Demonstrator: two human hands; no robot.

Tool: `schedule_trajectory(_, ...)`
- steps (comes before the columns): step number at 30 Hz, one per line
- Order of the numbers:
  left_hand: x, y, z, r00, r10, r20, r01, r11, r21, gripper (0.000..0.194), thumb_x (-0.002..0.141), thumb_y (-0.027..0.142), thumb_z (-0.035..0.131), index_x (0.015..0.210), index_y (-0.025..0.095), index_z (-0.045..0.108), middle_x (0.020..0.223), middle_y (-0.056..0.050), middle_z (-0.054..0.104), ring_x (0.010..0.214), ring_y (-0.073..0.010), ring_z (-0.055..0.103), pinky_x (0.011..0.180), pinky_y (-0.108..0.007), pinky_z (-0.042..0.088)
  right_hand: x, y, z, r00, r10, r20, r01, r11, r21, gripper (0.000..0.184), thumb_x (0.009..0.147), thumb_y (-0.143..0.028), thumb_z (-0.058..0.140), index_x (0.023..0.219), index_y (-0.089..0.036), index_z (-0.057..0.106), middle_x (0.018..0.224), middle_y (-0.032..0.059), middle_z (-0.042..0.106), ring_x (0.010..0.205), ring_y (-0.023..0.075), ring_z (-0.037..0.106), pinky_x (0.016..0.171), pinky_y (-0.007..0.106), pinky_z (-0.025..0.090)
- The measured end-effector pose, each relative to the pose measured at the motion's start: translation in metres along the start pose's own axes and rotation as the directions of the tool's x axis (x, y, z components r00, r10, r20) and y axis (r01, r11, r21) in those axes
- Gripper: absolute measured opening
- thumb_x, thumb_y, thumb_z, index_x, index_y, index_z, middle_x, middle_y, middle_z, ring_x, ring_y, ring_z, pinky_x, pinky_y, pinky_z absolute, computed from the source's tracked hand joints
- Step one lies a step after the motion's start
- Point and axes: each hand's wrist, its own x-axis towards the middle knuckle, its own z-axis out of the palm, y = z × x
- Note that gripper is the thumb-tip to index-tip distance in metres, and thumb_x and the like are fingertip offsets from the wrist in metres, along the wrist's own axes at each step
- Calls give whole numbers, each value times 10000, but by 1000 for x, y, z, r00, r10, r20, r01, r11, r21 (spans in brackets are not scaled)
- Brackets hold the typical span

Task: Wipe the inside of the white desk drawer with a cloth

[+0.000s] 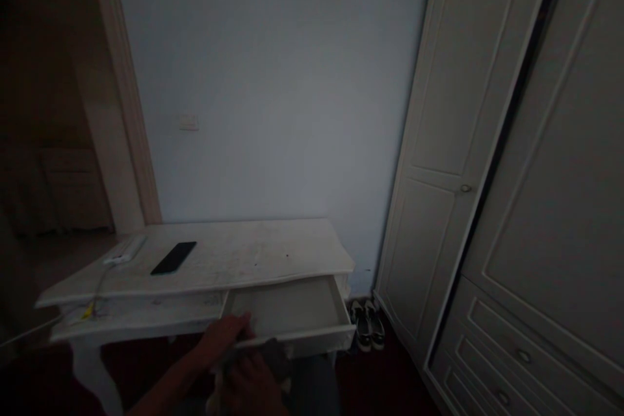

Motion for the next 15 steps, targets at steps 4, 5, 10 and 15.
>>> schedule_trajectory(4, -3, 4, -3, 1000, 9, 22, -10, 1000, 23, 897, 1048, 729, 59, 934, 280, 827, 1027, -57, 833, 1012, -259, 727, 1024, -381, 496, -3, 1, -5, 990, 143, -14, -144, 988, -59, 151, 1000, -320, 668, 859, -271, 689, 732, 1, 639, 676, 189, 555, 630, 319, 425)
schedule_trajectory(5, -4, 4, -4, 1000, 11, 25, -12, 999, 30, 884, 1040, 752, 82, 974, 282, 828, 1048, -57, 832, 1039, -264, 723, 1042, -389, 490, 2, 0, -7, 980, 198, 1, -198, 978, -65, 91, 998, -317, 663, 930, -286, 715, 773, 13, 665, 710, 202, 582, 656, 332, 444)
schedule_trajectory(10, -5, 9, -7, 999, -21, 26, 20, 1000, 22, 909, 1020, 784, 89, 1001, 266, 835, 1082, -73, 828, 1078, -279, 730, 1041, -406, 484, 1, -7, 6, 994, 109, 11, -108, 993, -53, 63, 963, -351, 708, 1000, -307, 735, 806, 12, 710, 709, 210, 606, 676, 343, 478)
schedule_trajectory(15, -5, 15, -6, 1000, -28, 10, 28, 1000, 5, 961, 1008, 803, 63, 915, 263, 853, 1033, -79, 840, 1043, -273, 753, 998, -382, 494, -49, -8, 39, 987, 125, -101, -137, 982, -133, 204, 863, -413, 754, 726, -284, 675, 597, 3, 643, 558, 213, 530, 541, 316, 426)
